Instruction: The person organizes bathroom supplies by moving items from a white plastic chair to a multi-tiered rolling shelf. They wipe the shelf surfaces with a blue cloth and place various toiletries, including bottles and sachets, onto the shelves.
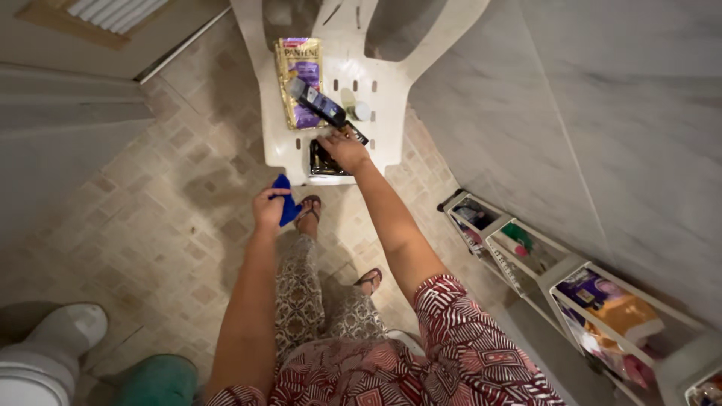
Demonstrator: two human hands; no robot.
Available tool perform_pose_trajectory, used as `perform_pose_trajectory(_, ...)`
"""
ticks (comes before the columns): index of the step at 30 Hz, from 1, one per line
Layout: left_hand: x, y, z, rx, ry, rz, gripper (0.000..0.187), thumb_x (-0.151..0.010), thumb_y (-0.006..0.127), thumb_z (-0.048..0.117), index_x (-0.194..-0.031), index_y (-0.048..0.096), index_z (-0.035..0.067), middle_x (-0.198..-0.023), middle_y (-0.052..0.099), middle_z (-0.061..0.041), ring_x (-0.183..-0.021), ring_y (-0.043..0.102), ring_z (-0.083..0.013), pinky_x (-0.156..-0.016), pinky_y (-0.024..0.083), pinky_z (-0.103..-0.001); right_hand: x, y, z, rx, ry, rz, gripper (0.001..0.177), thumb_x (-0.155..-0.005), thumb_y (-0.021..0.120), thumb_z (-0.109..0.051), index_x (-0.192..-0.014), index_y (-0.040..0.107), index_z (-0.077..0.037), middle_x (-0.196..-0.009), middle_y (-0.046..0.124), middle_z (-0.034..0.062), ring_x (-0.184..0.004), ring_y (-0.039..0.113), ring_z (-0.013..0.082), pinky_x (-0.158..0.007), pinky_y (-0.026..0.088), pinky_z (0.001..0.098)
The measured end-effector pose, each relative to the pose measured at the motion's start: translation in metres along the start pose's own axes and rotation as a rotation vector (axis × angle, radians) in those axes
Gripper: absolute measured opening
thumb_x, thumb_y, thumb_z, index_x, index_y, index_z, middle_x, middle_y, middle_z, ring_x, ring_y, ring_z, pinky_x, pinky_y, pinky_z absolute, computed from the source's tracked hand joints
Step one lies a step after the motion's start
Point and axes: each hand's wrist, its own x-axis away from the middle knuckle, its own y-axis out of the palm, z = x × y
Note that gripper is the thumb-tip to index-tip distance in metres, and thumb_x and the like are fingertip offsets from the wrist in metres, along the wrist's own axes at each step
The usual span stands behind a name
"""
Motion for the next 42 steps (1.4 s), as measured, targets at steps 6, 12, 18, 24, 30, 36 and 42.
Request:
perform_pose_trajectory(6, -0.013, 0.0, -0.026, 0.071, -0.217, -0.181, 0.037, -0.074, 0.052, -0.011, -0.098, 0.078, 0.002, -0.09, 0.074, -0.013, -0.073, 0.069, -0.0216, -0.067, 0.058, -0.032, -0.011, 0.016, 0.007, -0.181, 0.091, 0.011, 0.062, -0.086, 0.07, -0.025, -0.143, 0.052, -0.01, -0.135, 0.059, 0.014, -0.132, 0.052, 0.0335, -0.111, 0.04, 0.0504)
perform_pose_trajectory(12, -0.012, 0.023, -0.044, 0.134, -0.178, -0.338, 0.036, -0.067, 0.053, -0.009, -0.093, 0.078, -0.005, -0.086, 0.074, -0.012, -0.069, 0.064, -0.0207, -0.063, 0.053, -0.03, -0.005, 0.021, 0.019, -0.375, 0.233, -0.059, 0.068, -0.085, 0.072, -0.053, -0.136, 0.058, -0.01, -0.137, 0.056, 0.0138, -0.127, 0.049, 0.0369, -0.1, 0.042, 0.056)
perform_pose_trajectory(18, -0.032, 0.058, -0.066, 0.221, -0.338, -0.298, 0.019, -0.086, 0.062, 0.01, -0.097, 0.071, -0.003, -0.095, 0.068, -0.01, -0.08, 0.062, -0.0185, -0.073, 0.051, -0.032, -0.008, 0.023, 0.024, -0.378, 0.283, -0.173, 0.074, -0.083, 0.07, -0.067, -0.131, 0.064, -0.012, -0.133, 0.061, 0.0107, -0.131, 0.049, 0.0347, -0.108, 0.041, 0.0551)
perform_pose_trajectory(24, -0.059, 0.083, -0.088, 0.474, -0.626, -0.334, 0.034, -0.09, 0.072, 0.026, -0.114, 0.069, 0.004, -0.103, 0.072, -0.01, -0.086, 0.07, -0.0238, -0.08, 0.059, -0.04, -0.017, 0.057, 0.029, -0.66, 0.251, -0.064, 0.084, -0.071, 0.079, -0.067, -0.124, 0.064, -0.003, -0.125, 0.062, 0.0202, -0.122, 0.056, 0.0382, -0.108, 0.038, 0.0535)
perform_pose_trajectory(30, -0.069, 0.083, -0.08, 0.588, -0.816, -0.309, 0.046, -0.089, 0.074, 0.035, -0.124, 0.068, 0.006, -0.113, 0.075, -0.01, -0.094, 0.073, -0.0252, -0.082, 0.061, -0.04, -0.028, 0.06, 0.025, -0.783, 0.268, -0.3, 0.089, -0.067, 0.082, -0.066, -0.13, 0.064, -0.005, -0.124, 0.069, 0.0205, -0.116, 0.067, 0.0348, -0.101, 0.051, 0.0396)
perform_pose_trajectory(36, -0.049, 0.065, -0.055, 0.62, -0.414, -0.188, 0.067, -0.085, 0.082, 0.032, -0.143, 0.055, 0.009, -0.131, 0.065, -0.007, -0.114, 0.065, -0.0197, -0.092, 0.057, -0.038, -0.02, 0.013, 0.004, -1.056, 0.107, -0.321, 0.075, -0.077, 0.083, -0.051, -0.13, 0.062, -0.003, -0.118, 0.072, 0.0152, -0.11, 0.068, 0.0264, -0.097, 0.052, 0.0338)
perform_pose_trajectory(42, -0.066, 0.027, -0.032, 0.662, -0.422, -0.288, 0.068, -0.083, 0.078, 0.024, -0.142, 0.043, 0.026, -0.132, 0.062, 0.003, -0.119, 0.061, -0.0159, -0.097, 0.053, -0.038, -0.03, -0.022, -0.011, -1.227, -0.054, -0.271, 0.058, -0.094, 0.074, -0.04, -0.136, 0.054, -0.004, -0.124, 0.066, 0.012, -0.116, 0.06, 0.0198, -0.101, 0.048, 0.0325)
